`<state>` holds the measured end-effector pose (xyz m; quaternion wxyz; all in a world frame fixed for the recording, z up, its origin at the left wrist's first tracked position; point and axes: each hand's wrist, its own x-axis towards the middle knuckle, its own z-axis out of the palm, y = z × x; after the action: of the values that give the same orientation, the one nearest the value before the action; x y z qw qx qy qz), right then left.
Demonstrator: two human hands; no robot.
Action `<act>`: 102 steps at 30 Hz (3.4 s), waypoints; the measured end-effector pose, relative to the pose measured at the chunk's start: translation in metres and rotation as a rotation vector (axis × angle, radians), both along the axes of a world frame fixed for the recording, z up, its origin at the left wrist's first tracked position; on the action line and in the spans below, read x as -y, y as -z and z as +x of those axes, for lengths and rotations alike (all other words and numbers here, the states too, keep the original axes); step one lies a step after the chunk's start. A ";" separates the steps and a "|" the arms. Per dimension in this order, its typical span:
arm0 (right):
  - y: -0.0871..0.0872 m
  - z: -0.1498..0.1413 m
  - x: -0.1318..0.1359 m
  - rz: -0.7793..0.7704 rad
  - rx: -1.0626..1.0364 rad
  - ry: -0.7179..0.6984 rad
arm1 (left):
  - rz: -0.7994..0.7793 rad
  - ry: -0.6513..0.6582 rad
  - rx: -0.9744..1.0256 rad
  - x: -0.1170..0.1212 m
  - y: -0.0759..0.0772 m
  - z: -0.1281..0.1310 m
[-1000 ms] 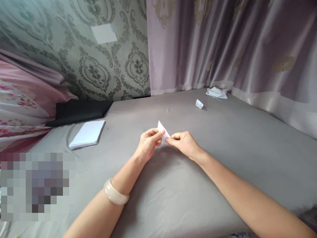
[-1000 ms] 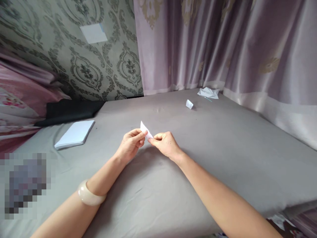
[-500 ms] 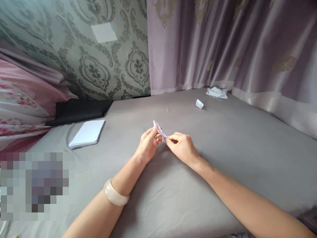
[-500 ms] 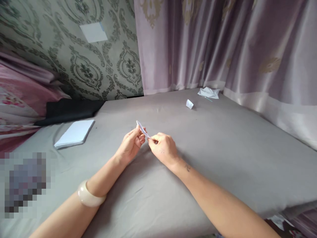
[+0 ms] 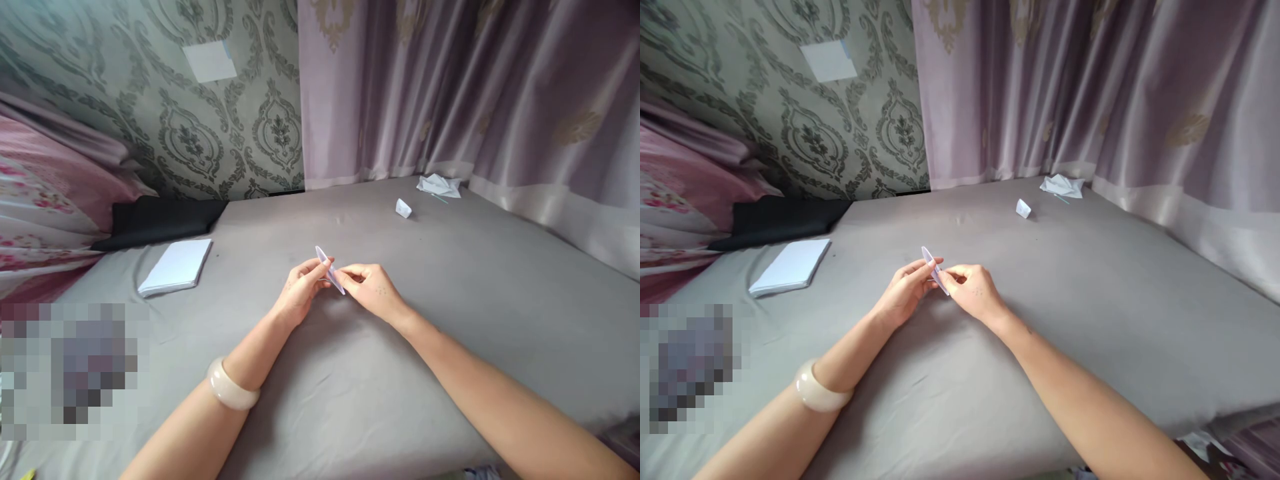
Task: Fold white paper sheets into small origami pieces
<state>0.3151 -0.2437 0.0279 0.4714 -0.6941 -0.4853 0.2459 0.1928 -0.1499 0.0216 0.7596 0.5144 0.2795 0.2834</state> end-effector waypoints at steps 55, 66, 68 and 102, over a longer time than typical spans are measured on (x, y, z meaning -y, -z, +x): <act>0.016 0.012 -0.029 -0.479 -0.103 0.152 | 0.506 -0.013 -0.874 -0.002 0.004 0.016; 0.020 0.015 -0.034 -0.485 -0.113 0.094 | 0.597 0.057 -0.970 -0.004 -0.004 0.029; 0.022 0.014 -0.032 -0.452 -0.110 0.100 | 0.592 0.038 -0.967 -0.003 -0.003 0.028; 0.017 -0.009 -0.026 -0.039 -0.001 0.191 | 0.521 -0.306 -0.583 0.010 0.001 0.006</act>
<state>0.3063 -0.2179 0.0108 0.4794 -0.7461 -0.4118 0.2096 0.1985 -0.1603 0.0210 0.4424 0.7004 0.4749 0.2968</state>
